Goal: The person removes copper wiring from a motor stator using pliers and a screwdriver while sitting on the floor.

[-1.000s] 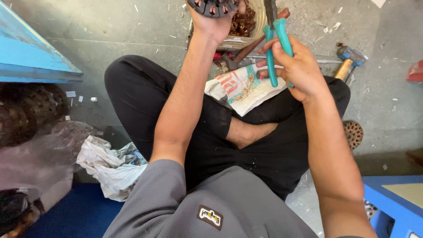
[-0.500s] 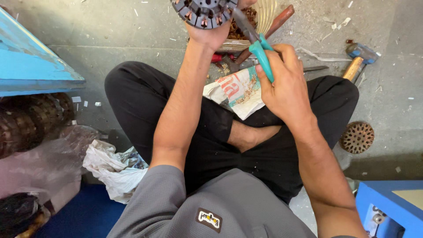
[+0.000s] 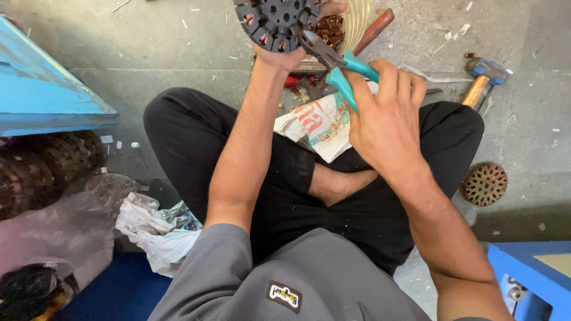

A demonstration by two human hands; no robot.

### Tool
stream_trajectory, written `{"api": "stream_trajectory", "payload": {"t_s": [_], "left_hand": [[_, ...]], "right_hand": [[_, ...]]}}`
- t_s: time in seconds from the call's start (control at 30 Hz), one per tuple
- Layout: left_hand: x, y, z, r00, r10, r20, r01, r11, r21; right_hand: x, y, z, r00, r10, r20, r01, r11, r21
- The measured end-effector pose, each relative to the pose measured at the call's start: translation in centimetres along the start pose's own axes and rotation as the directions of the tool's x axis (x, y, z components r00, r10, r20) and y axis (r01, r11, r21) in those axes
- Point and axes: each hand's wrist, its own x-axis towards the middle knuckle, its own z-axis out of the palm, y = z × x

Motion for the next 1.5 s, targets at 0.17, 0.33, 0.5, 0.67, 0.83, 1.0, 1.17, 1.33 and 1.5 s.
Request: {"api": "stream_trajectory", "payload": {"t_s": [0.17,0.33,0.5,0.67,0.83,1.0,1.17,1.33,1.5], "left_hand": [[-1.3,-0.8,-1.8,0.996,-0.084,0.012,0.084,0.996,-0.027],[-2.7,-2.0,-4.4,0.976,-0.102,-0.194,0.033,0.944,-0.328],[-1.2,-0.7,-2.1,0.987,-0.157,-0.022,0.152,0.977,-0.148],[0.4,0.6,0.4,0.991,-0.118,0.056,0.121,0.992,-0.037],[0.3,0.8,0.3,0.988,-0.139,-0.062,0.117,0.956,-0.271],[0.0,0.5,-0.7,0.983,-0.148,-0.113,0.103,0.938,-0.331],[0.6,1.6,0.3,0.954,-0.279,-0.109,0.230,0.916,-0.327],[1.2,1.9,1.3,0.990,-0.144,0.010,0.143,0.973,-0.182],[0.8,1.5,0.7,0.988,-0.154,0.009,0.154,0.981,-0.120]], "right_hand": [[0.1,1.0,-0.3,0.991,0.007,0.135,-0.035,0.979,0.202],[1.7,4.3,0.3,0.933,-0.090,0.349,-0.157,0.770,0.618],[2.6,5.0,-0.1,0.768,-0.100,0.633,-0.578,0.318,0.752],[2.6,4.3,-0.4,0.732,-0.065,0.678,-0.657,0.199,0.727],[1.3,1.5,3.2,0.913,-0.022,0.407,-0.386,0.270,0.882],[0.9,-0.5,5.7,0.927,0.029,0.373,-0.374,0.137,0.917],[0.9,-0.5,5.0,0.913,0.099,0.396,-0.402,0.386,0.830],[1.0,-0.4,4.2,0.999,-0.026,0.025,0.008,0.837,0.546],[0.5,-1.4,3.9,1.000,0.022,-0.003,-0.022,0.984,0.176]]}}
